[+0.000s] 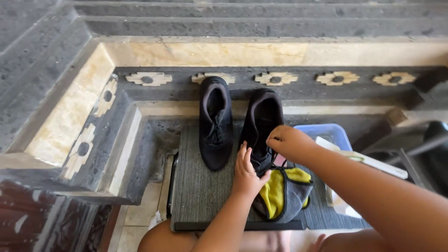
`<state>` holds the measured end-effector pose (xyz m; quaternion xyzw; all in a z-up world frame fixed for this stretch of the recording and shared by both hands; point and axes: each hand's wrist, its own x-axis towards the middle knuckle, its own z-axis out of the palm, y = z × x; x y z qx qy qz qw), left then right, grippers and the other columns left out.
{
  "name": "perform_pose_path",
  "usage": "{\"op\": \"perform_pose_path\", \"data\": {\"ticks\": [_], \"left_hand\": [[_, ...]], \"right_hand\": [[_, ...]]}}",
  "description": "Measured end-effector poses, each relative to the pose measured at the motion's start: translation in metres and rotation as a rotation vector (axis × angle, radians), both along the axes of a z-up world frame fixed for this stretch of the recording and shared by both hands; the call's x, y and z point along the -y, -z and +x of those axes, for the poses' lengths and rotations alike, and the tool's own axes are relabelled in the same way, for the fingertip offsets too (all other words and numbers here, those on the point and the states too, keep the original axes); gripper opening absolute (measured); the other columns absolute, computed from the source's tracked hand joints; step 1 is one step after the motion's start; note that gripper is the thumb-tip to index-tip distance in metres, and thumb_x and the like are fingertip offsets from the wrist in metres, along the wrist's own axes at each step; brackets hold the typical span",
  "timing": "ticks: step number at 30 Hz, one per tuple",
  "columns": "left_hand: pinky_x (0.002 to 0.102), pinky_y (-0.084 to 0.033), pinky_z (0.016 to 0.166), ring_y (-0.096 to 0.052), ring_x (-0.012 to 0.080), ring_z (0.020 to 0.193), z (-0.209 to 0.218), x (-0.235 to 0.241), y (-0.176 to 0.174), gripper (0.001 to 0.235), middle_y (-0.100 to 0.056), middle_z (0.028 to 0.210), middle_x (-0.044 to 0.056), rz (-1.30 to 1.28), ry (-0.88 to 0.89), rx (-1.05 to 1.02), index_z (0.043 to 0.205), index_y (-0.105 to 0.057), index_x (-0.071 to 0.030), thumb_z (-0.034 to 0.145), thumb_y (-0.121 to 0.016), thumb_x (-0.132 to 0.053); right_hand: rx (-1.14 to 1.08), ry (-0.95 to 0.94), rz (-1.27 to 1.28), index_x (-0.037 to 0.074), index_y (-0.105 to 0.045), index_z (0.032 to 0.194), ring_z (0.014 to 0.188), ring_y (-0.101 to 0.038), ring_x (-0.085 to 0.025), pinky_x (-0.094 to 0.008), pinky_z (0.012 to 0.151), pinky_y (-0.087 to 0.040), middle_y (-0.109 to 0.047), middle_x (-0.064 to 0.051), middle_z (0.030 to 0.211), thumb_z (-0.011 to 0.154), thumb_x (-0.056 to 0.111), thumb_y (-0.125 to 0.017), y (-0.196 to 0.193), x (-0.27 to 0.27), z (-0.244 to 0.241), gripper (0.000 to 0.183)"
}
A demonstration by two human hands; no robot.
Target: Removing shoelaces from a pair of black sneakers by unthreading them from the eyelets.
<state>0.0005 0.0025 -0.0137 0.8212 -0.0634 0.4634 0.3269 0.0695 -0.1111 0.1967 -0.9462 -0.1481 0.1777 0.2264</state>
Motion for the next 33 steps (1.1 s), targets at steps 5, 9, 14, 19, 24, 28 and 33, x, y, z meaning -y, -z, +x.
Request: {"op": "perform_pose_path", "data": {"ticks": [5, 9, 14, 19, 24, 28, 33], "left_hand": [[0.055, -0.043, 0.111, -0.046, 0.0457, 0.138, -0.004, 0.001, -0.002, 0.107, -0.038, 0.155, 0.027, -0.028, 0.012, -0.123, 0.147, -0.031, 0.000, 0.062, -0.091, -0.025], [0.056, -0.035, 0.120, -0.036, 0.0456, 0.146, -0.005, 0.001, -0.009, 0.101, -0.028, 0.159, 0.027, -0.014, 0.080, -0.229, 0.149, -0.022, -0.003, 0.078, -0.088, -0.028], [0.058, -0.034, 0.120, -0.036, 0.0475, 0.146, -0.003, 0.002, -0.015, 0.094, -0.029, 0.157, 0.030, -0.004, 0.087, -0.242, 0.148, -0.024, -0.002, 0.080, -0.084, -0.027], [0.059, -0.032, 0.121, -0.033, 0.0466, 0.148, -0.003, 0.003, -0.016, 0.095, -0.025, 0.160, 0.029, 0.033, 0.096, -0.283, 0.150, -0.021, -0.003, 0.083, -0.083, -0.028], [0.060, -0.037, 0.118, -0.036, 0.0489, 0.145, -0.004, 0.004, -0.012, 0.092, -0.026, 0.158, 0.030, 0.061, 0.039, -0.245, 0.147, -0.024, -0.002, 0.082, -0.083, -0.030], [0.060, -0.039, 0.118, -0.038, 0.0476, 0.145, -0.002, 0.002, -0.006, 0.095, -0.028, 0.158, 0.031, 0.112, -0.013, -0.192, 0.149, -0.020, -0.004, 0.082, -0.084, -0.028], [0.049, -0.057, 0.093, -0.050, 0.0417, 0.134, 0.000, -0.002, -0.004, 0.068, -0.032, 0.159, 0.024, 0.066, 0.125, -0.511, 0.150, -0.027, -0.014, 0.094, -0.065, -0.018]], "right_hand": [[-0.248, 0.103, 0.358, 0.005, -0.082, 0.109, 0.079, -0.058, -0.026, -0.037, 0.071, -0.049, -0.069, -0.012, 0.091, 0.094, 0.020, -0.050, -0.013, -0.003, -0.002, 0.038], [-0.379, 0.181, 0.690, -0.002, -0.081, 0.099, 0.060, -0.044, -0.015, -0.030, 0.053, -0.038, -0.078, -0.008, 0.098, 0.093, 0.014, -0.046, -0.005, 0.002, 0.020, 0.039], [-0.295, 0.135, 0.877, 0.000, -0.071, 0.083, 0.070, -0.051, -0.017, -0.030, 0.055, -0.038, -0.063, -0.010, 0.082, 0.090, 0.012, -0.046, 0.024, 0.018, 0.049, 0.029], [-0.199, 0.048, 1.088, 0.001, -0.065, 0.079, 0.074, -0.051, -0.018, -0.033, 0.066, -0.038, -0.061, -0.009, 0.083, 0.093, 0.010, -0.044, 0.011, 0.019, 0.045, 0.026], [-0.146, -0.069, 1.043, 0.005, -0.062, 0.080, 0.084, -0.051, -0.018, -0.033, 0.077, -0.039, -0.058, -0.006, 0.088, 0.094, 0.019, -0.047, -0.001, 0.008, 0.032, 0.025], [-0.175, 0.025, 1.208, 0.001, -0.062, 0.077, 0.071, -0.051, -0.017, -0.030, 0.058, -0.042, -0.059, -0.008, 0.087, 0.092, 0.009, -0.049, -0.008, 0.006, 0.034, 0.021], [-0.426, 0.129, 1.598, 0.010, -0.051, 0.084, 0.058, -0.037, -0.010, -0.021, 0.052, -0.029, -0.040, -0.001, 0.074, 0.085, 0.017, -0.045, -0.065, 0.033, 0.048, 0.009]]}}
